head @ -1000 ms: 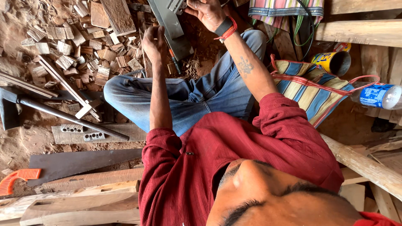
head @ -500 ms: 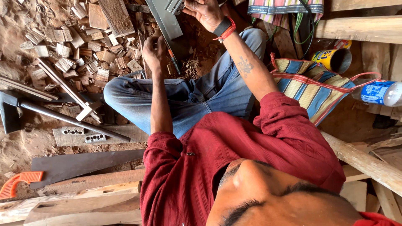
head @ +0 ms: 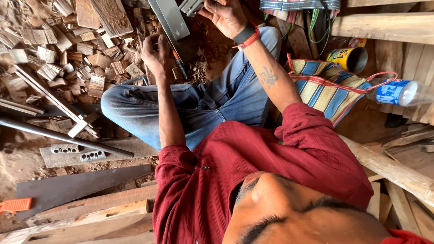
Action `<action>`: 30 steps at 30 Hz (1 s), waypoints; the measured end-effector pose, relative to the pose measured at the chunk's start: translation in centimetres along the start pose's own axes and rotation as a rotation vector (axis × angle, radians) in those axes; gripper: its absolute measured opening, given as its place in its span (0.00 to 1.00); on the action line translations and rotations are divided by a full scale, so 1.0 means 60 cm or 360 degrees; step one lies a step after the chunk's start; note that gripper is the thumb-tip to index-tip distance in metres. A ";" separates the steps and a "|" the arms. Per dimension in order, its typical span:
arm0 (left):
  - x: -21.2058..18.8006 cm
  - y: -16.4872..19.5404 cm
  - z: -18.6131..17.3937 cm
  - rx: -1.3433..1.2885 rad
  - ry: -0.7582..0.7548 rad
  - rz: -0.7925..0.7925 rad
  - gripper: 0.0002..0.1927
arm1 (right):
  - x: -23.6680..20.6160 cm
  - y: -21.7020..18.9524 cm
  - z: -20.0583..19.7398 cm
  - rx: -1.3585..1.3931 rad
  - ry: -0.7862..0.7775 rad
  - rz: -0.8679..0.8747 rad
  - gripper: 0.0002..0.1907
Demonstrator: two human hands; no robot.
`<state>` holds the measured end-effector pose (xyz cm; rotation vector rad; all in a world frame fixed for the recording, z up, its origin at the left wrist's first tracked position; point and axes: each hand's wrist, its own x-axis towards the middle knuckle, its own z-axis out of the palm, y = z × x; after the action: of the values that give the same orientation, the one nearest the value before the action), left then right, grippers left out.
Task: The person sits on the floor and sharpens a metal tool blade using a sharpening stone. They repeatedly rub the blade against the stone, occasionally pausing to inspect the edge and adjust their grip.
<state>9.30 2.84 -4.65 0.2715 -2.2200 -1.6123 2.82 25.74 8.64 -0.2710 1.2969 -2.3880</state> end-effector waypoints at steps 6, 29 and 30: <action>-0.001 -0.003 0.001 -0.0026 -0.0019 -0.0063 0.20 | -0.009 -0.003 -0.013 0.0035 -0.0053 -0.0019 0.07; 0.002 -0.009 0.009 -0.0105 -0.0058 -0.0147 0.20 | -0.006 -0.026 0.000 -0.0140 -0.0325 -0.0120 0.22; 0.002 -0.008 0.008 -0.0108 -0.0057 -0.0147 0.20 | -0.006 -0.029 0.003 -0.0127 -0.0333 -0.0131 0.22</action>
<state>8.95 3.05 -5.20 0.3329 -2.2039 -1.7500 2.76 26.59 10.21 -0.5916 1.3066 -2.3044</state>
